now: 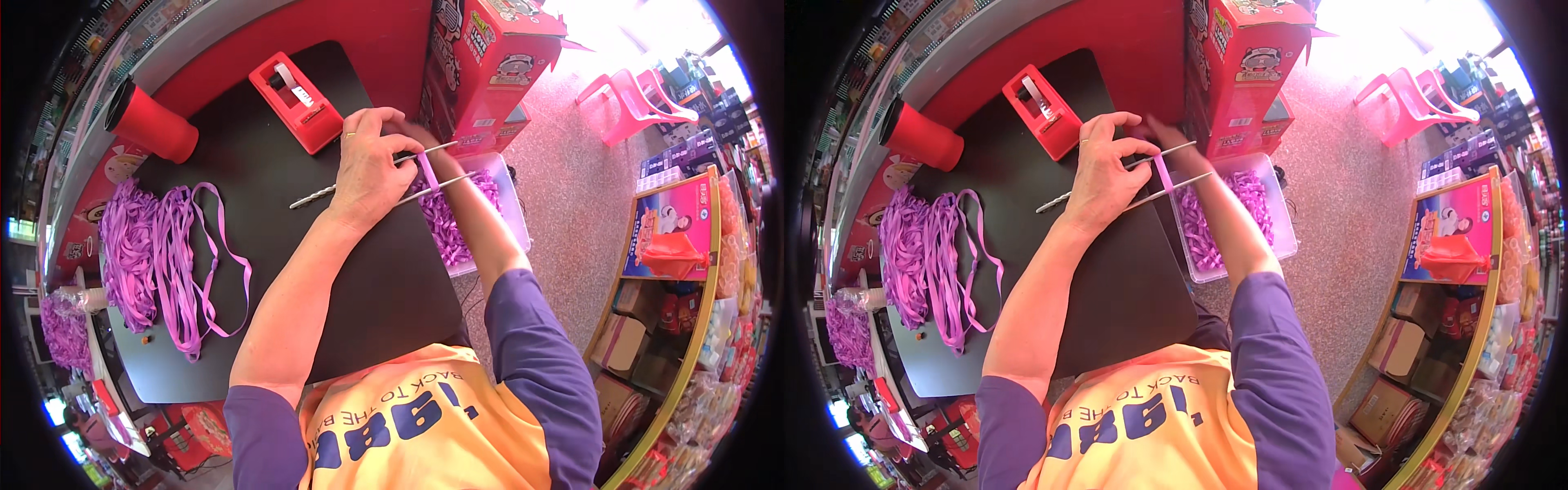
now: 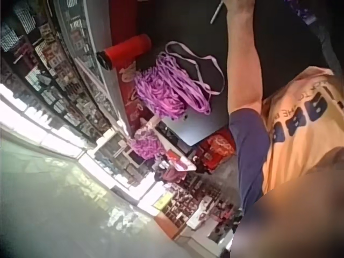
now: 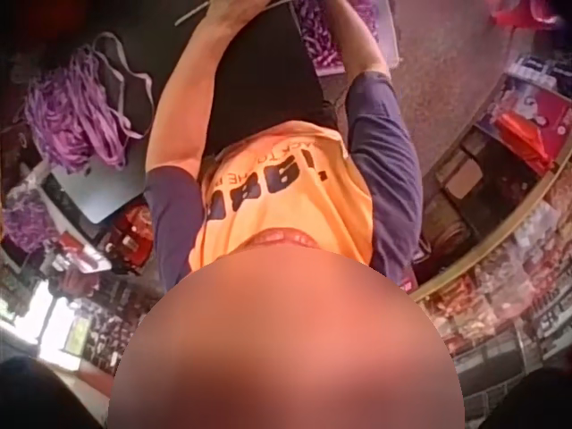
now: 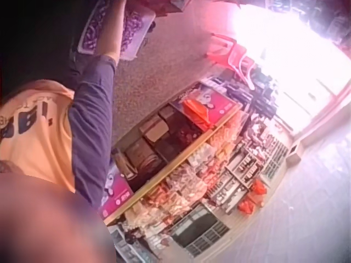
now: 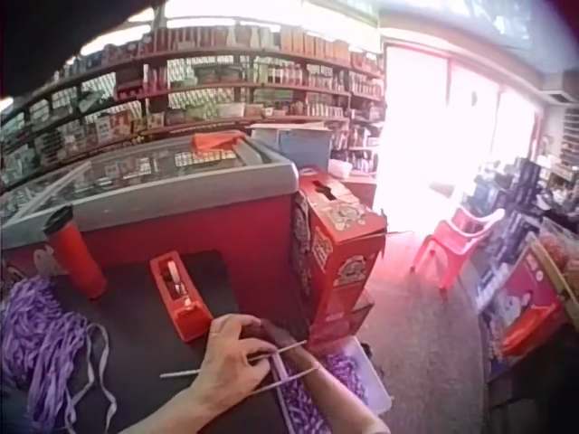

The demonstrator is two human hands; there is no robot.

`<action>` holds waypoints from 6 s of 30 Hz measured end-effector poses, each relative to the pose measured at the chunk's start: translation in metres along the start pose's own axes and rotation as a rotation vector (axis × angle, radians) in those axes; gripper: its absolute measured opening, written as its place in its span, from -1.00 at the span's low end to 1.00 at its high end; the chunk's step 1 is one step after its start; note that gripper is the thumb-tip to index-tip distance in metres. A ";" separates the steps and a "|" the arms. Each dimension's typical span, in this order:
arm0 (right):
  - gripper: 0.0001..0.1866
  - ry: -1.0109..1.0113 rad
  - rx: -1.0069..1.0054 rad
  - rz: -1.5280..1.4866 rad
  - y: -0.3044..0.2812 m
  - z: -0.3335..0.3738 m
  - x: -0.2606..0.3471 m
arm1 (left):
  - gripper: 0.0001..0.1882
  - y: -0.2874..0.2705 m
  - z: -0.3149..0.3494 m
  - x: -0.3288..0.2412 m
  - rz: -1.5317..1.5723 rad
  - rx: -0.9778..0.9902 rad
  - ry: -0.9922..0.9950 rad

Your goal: Manually curling and shredding purple plastic ribbons using wooden sticks to create packing material.

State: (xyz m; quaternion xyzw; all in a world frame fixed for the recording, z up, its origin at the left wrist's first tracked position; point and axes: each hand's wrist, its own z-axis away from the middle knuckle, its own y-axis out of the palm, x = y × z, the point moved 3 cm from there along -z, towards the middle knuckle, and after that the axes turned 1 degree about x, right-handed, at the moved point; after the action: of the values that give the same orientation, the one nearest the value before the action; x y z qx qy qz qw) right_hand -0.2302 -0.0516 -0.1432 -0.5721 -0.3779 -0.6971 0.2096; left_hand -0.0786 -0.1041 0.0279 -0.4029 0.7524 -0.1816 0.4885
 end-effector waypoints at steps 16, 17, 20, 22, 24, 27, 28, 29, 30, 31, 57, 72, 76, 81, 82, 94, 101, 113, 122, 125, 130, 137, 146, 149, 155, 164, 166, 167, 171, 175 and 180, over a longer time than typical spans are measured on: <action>-0.39 -0.320 -0.373 0.575 0.037 0.291 0.054 | -0.82 -0.001 0.005 0.011 0.025 -0.103 0.082; -0.41 -0.383 -0.320 0.600 0.043 0.294 0.064 | -0.82 -0.001 0.005 0.010 0.016 -0.099 0.086; -0.46 -0.454 -0.309 0.595 0.062 0.293 0.086 | -0.83 -0.001 0.006 0.010 0.016 -0.113 0.088; -0.48 -0.506 -0.314 0.577 0.073 0.290 0.098 | -0.83 -0.001 0.007 0.011 0.016 -0.119 0.095; -0.43 -0.514 -0.323 0.486 0.083 0.284 0.111 | -0.83 -0.001 0.007 0.014 0.011 -0.126 0.098; -0.37 -0.577 -0.235 0.359 0.088 0.265 0.133 | -0.84 -0.001 0.008 0.015 0.009 -0.142 0.088; -0.30 -0.560 -0.167 0.338 0.083 0.256 0.142 | -0.83 -0.001 0.008 0.013 -0.001 -0.126 0.079; -0.30 -0.563 -0.160 0.341 0.080 0.243 0.152 | -0.82 0.000 0.008 0.014 -0.013 -0.110 0.071; -0.29 -0.587 -0.092 0.301 0.079 0.228 0.162 | -0.84 0.001 0.008 0.016 -0.021 -0.112 0.043; -0.28 -0.609 -0.029 0.260 0.077 0.212 0.170 | -0.84 0.000 0.007 0.016 -0.023 -0.116 0.043; -0.35 0.002 0.089 0.272 -0.015 0.053 0.059 | -0.89 0.003 0.003 0.011 0.010 -0.055 -0.008; -0.46 -0.246 -0.274 0.862 0.029 0.189 0.085 | -0.82 0.004 0.004 0.010 -0.022 -0.021 0.057; -0.42 -0.034 -0.246 0.228 0.043 0.194 0.085 | -0.82 0.004 0.004 0.012 -0.038 -0.020 0.077; -0.43 -0.206 -0.359 0.466 0.071 0.200 0.111 | -0.81 0.001 0.004 0.015 -0.062 0.015 0.060; -0.43 -0.207 -0.355 0.467 0.070 0.198 0.107 | -0.81 0.001 0.005 0.016 -0.062 0.009 0.058; -0.43 -0.238 -0.438 0.481 0.050 0.188 0.114 | -0.67 0.020 0.046 -0.050 1.073 0.049 -0.659; -0.39 -0.025 -0.403 0.244 0.076 0.205 0.127 | -0.35 0.068 0.057 -0.083 1.843 -0.195 -0.978; -0.59 -0.537 -0.506 0.953 0.060 0.193 0.154 | -0.13 0.063 0.063 -0.073 2.017 -0.254 -0.808; -0.70 -0.417 -0.164 0.807 0.124 0.041 0.205 | -0.27 0.074 0.061 -0.078 2.081 -0.356 -0.839; -0.71 -0.078 -0.121 0.782 0.136 0.008 0.200 | -0.49 0.071 0.062 -0.077 2.124 -0.408 -0.854; -0.76 0.312 -0.114 0.619 0.148 -0.009 0.192 | -0.33 0.078 0.061 -0.071 2.167 -0.324 -0.791; -0.82 0.357 -0.145 0.585 0.145 -0.017 0.190 | -0.13 0.066 0.061 -0.077 2.199 -0.298 -0.665; -0.87 0.327 -0.020 0.241 0.143 0.005 0.210 | -0.27 0.075 0.062 -0.075 2.092 -0.360 -0.900; -0.86 0.373 0.035 0.253 0.137 0.015 0.209 | -0.21 0.075 0.061 -0.074 2.085 -0.362 -0.911; -0.79 0.374 0.009 0.210 0.125 0.034 0.186 | -0.25 0.073 0.061 -0.075 2.123 -0.345 -0.846; -0.80 0.121 -0.084 0.417 0.122 0.031 0.158 | -0.68 0.064 0.059 -0.077 2.261 -0.332 -0.743; -0.79 0.041 -0.102 0.530 0.125 0.031 0.159 | -0.69 0.060 0.059 -0.080 2.279 -0.325 -0.737; -0.78 -0.043 -0.121 0.644 0.127 0.033 0.162 | -0.70 0.059 0.059 -0.081 2.298 -0.315 -0.727; -0.78 -0.209 -0.175 1.001 0.122 0.029 0.159 | -0.71 0.070 0.057 -0.075 2.323 -0.265 -0.676; -0.71 -0.239 -0.137 1.068 0.123 0.056 0.176 | -0.60 0.070 0.057 -0.074 2.172 -0.333 -0.812; -0.55 0.078 0.028 0.704 0.094 0.125 0.211 | -0.49 0.075 0.060 -0.069 2.041 -0.309 -0.878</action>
State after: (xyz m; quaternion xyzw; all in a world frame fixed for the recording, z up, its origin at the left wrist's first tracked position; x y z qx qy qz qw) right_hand -0.1360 0.0149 0.0927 -0.6372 -0.1588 -0.5982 0.4592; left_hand -0.0444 0.0033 -0.0089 0.3170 0.5073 0.5570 0.5761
